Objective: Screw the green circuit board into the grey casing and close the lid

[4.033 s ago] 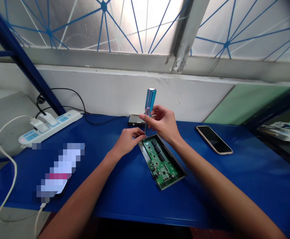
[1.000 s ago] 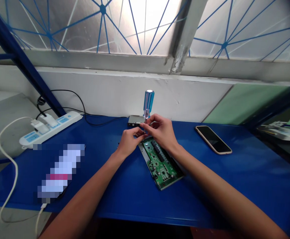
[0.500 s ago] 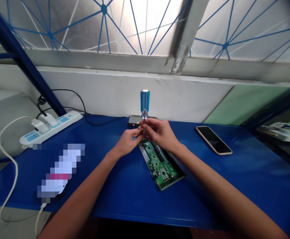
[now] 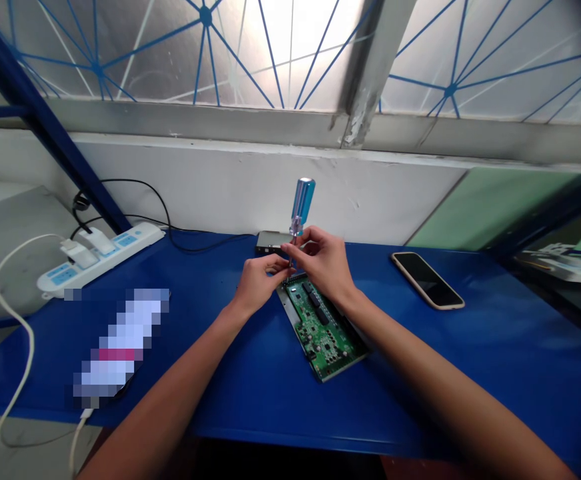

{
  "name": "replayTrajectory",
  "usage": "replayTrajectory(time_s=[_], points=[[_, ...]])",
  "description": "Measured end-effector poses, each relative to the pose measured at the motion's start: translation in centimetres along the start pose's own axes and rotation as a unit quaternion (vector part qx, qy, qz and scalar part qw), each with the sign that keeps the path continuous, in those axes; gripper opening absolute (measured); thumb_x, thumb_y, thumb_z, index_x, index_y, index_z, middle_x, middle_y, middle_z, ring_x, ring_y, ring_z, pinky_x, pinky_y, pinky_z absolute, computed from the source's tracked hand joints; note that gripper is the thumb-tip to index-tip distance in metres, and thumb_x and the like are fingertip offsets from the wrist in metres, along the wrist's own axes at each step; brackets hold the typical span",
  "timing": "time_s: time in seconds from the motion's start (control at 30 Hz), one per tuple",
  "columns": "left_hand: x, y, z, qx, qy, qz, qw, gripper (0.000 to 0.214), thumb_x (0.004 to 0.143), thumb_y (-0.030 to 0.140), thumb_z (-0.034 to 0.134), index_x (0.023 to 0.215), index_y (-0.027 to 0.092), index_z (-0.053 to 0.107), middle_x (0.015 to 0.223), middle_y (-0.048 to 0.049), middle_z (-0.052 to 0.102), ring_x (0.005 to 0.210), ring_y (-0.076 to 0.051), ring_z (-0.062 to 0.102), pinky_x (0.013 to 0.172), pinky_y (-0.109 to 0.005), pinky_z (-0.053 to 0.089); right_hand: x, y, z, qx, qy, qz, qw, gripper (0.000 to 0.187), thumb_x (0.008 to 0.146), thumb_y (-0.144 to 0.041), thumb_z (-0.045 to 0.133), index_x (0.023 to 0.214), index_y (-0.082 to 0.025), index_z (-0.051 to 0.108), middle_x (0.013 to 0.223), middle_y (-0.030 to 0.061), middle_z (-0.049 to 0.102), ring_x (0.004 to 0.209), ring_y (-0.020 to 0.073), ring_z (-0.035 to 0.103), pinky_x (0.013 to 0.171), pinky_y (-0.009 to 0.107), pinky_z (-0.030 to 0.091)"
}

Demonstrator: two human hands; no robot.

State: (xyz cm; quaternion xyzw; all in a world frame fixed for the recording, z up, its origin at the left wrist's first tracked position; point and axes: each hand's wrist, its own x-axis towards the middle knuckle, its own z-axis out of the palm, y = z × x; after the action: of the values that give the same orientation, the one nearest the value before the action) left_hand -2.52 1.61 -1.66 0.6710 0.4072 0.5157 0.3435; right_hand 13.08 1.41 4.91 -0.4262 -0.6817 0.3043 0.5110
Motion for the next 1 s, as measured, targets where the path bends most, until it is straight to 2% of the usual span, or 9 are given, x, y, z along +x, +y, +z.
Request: replayTrajectory(time_s=[0.17, 0.23, 0.37, 0.5, 0.6, 0.73, 0.83, 0.9, 1.0], points=[[0.1, 0.1, -0.1, 0.031, 0.01, 0.002, 0.999, 0.025, 0.08, 0.037, 0.081, 0.077, 0.016, 0.069, 0.078, -0.005, 0.075, 0.074, -0.021, 0.072, 0.074, -0.033, 0.058, 0.0, -0.2, 0.0, -0.001, -0.041, -0.004, 0.999, 0.02, 0.085, -0.036, 0.074, 0.078, -0.019, 0.067, 0.07, 0.0018, 0.067, 0.061, 0.014, 0.06, 0.056, 0.028, 0.048], [0.1, 0.3, -0.4, 0.017, -0.006, 0.005, 1.0, 0.024, 0.081, 0.037, 0.081, 0.088, 0.015, 0.071, 0.086, -0.0066, 0.077, 0.082, -0.023, 0.074, 0.08, -0.034, 0.059, 0.0, -0.3, -0.2, 0.004, -0.065, 0.0, 0.998, 0.019, 0.087, -0.036, 0.072, 0.086, -0.017, 0.072, 0.076, 0.0033, 0.071, 0.058, 0.0129, 0.061, 0.054, 0.028, 0.049], [0.0, 0.7, -1.1, -0.046, -0.08, 0.004, 0.996, 0.034, 0.089, 0.035, 0.073, 0.115, 0.013, 0.071, 0.107, -0.0125, 0.078, 0.099, -0.026, 0.074, 0.093, -0.039, 0.058, 0.1, -0.5, -0.6, 0.012, -0.131, 0.019, 0.991, 0.024, 0.093, -0.037, 0.064, 0.101, -0.017, 0.074, 0.08, 0.0037, 0.075, 0.045, 0.0097, 0.059, 0.047, 0.027, 0.049], [0.0, 0.6, -1.5, -0.078, -0.12, 0.009, 0.99, 0.027, 0.094, 0.035, 0.066, 0.1, 0.012, 0.077, 0.101, -0.0125, 0.08, 0.096, -0.026, 0.075, 0.093, -0.039, 0.058, 0.1, -0.5, -0.7, 0.021, -0.174, 0.017, 0.984, 0.026, 0.096, -0.036, 0.059, 0.109, -0.018, 0.071, 0.089, 0.0053, 0.076, 0.047, 0.0107, 0.061, 0.048, 0.029, 0.052], [0.0, 0.4, -1.4, -0.064, -0.084, 0.004, 0.994, 0.028, 0.091, 0.039, 0.069, 0.091, 0.013, 0.079, 0.092, -0.0098, 0.081, 0.089, -0.027, 0.076, 0.087, -0.038, 0.06, -0.1, -0.4, -0.4, 0.01, -0.154, 0.007, 0.988, 0.025, 0.094, -0.037, 0.062, 0.106, -0.018, 0.071, 0.096, 0.0067, 0.076, 0.054, 0.0114, 0.062, 0.055, 0.03, 0.054], [0.0, 0.2, -0.8, -0.036, -0.017, -0.005, 0.999, 0.025, 0.085, 0.039, 0.076, 0.086, 0.014, 0.079, 0.088, -0.0084, 0.081, 0.089, -0.029, 0.077, 0.081, -0.037, 0.061, -0.1, -0.1, 0.1, -0.011, -0.068, 0.0, 0.998, 0.028, 0.084, -0.041, 0.074, 0.101, -0.019, 0.067, 0.101, 0.0057, 0.074, 0.056, 0.01, 0.059, 0.055, 0.029, 0.051], [0.0, 0.0, -0.6, -0.024, 0.007, -0.004, 1.0, 0.02, 0.082, 0.035, 0.078, 0.086, 0.015, 0.077, 0.085, -0.0076, 0.08, 0.085, -0.027, 0.077, 0.079, -0.035, 0.06, -0.1, -0.1, 0.3, -0.007, -0.017, 0.004, 1.0, 0.027, 0.081, -0.041, 0.078, 0.088, -0.019, 0.064, 0.089, 0.0038, 0.071, 0.056, 0.0096, 0.057, 0.054, 0.027, 0.047], [0.0, -0.1, -0.6, 0.001, 0.017, 0.004, 1.0, 0.019, 0.081, 0.034, 0.08, 0.082, 0.015, 0.075, 0.08, -0.0059, 0.078, 0.078, -0.024, 0.075, 0.075, -0.033, 0.058, 0.0, -0.3, 0.3, -0.009, -0.01, 0.008, 1.0, 0.026, 0.081, -0.039, 0.078, 0.08, -0.018, 0.063, 0.078, 0.0026, 0.068, 0.056, 0.0104, 0.056, 0.053, 0.027, 0.045], [0.1, 0.1, -0.5, 0.046, 0.028, 0.023, 0.998, 0.021, 0.08, 0.035, 0.081, 0.075, 0.016, 0.072, 0.074, -0.0034, 0.075, 0.07, -0.02, 0.071, 0.068, -0.03, 0.054, -0.1, -0.6, 0.3, -0.022, -0.004, 0.003, 1.0, 0.024, 0.08, -0.038, 0.079, 0.078, -0.019, 0.064, 0.073, 0.0015, 0.067, 0.056, 0.0105, 0.055, 0.052, 0.026, 0.043]])
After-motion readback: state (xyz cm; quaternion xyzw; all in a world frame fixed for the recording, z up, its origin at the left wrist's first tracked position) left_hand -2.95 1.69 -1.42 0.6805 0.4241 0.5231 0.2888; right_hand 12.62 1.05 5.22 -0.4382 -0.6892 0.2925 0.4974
